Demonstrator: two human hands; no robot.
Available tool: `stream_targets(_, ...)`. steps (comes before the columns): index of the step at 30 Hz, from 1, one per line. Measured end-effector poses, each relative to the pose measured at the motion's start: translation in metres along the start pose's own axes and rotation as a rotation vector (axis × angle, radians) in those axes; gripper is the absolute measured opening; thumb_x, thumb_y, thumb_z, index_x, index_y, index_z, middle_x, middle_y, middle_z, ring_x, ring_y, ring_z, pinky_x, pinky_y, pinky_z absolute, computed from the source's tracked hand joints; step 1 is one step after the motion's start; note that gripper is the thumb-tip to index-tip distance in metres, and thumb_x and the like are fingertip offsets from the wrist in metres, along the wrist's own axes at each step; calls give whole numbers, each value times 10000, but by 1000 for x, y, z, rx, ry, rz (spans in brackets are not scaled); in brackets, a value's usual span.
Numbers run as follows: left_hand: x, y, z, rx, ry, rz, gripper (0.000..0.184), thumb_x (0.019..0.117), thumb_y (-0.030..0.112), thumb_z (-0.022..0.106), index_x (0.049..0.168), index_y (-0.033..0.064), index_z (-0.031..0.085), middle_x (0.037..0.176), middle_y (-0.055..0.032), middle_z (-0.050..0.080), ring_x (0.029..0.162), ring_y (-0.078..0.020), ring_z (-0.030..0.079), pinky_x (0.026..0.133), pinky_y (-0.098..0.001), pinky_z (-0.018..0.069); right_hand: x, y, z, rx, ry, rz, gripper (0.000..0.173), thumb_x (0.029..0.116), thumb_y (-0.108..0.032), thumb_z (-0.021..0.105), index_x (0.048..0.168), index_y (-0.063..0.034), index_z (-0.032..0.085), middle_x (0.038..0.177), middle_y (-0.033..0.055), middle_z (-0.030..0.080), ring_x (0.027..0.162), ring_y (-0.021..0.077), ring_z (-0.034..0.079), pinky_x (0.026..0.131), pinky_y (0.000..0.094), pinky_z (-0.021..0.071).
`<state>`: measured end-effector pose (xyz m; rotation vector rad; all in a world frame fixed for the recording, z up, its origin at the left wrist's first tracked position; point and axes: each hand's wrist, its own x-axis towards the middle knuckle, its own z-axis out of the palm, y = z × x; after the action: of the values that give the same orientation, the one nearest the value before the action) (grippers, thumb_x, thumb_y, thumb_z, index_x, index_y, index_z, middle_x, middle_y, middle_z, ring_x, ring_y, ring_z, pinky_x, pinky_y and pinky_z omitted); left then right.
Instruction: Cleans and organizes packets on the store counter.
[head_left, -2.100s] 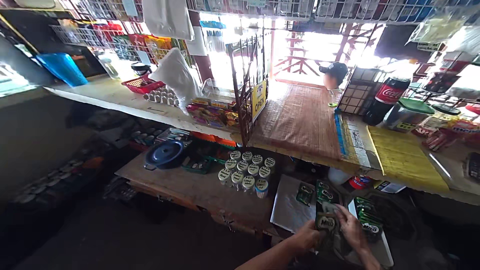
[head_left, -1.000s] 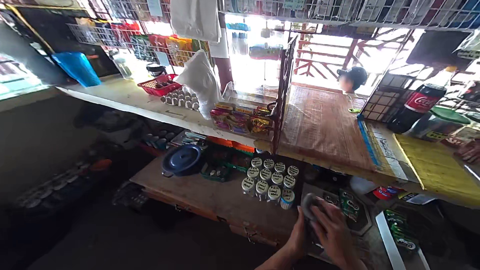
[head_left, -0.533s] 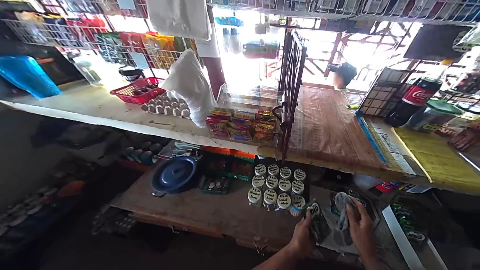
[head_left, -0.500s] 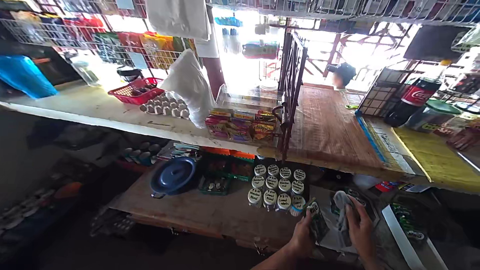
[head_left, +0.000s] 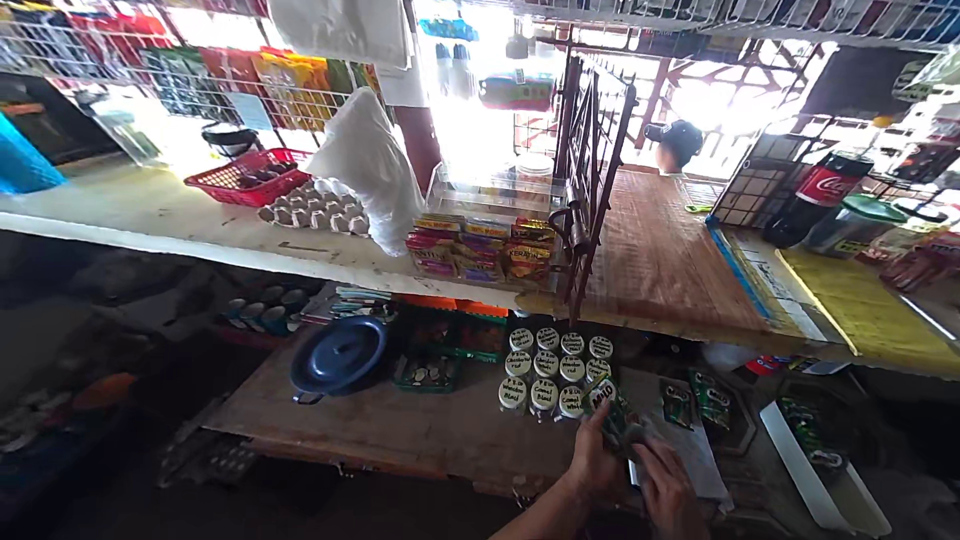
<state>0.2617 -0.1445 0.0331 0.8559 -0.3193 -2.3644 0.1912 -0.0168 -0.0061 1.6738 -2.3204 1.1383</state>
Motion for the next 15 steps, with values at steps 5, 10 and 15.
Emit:
stream_targets(5,-21,0,15,247,7,188,322,1120,225,368,1289,-16,496,1008,-88,678,888,-120,684,829,-303,576,-7,14,-22,1342,145,961,453,1113,-278,197,1072,-161,632,903,-29,745,835,56,717,740,261,615)
stream_targets(10,-18,-37,-12,654,-367,415,479,1101,210,316,1408,-149,397,1274,-177,598,1157,-46,588,1054,-240,464,23,-18,-4,1300,289,870,345,1121,-286,316,1314,-75,509,1002,-27,716,897,33,705,808,247,610)
stream_targets(15,-5,-9,-27,558,-495,136,429,1035,267,367,1293,-38,523,1137,-31,677,1062,-88,653,986,-342,533,38,22,-20,563,298,482,445,963,-145,598,1278,166,557,1146,179,679,1006,37,642,931,205,506)
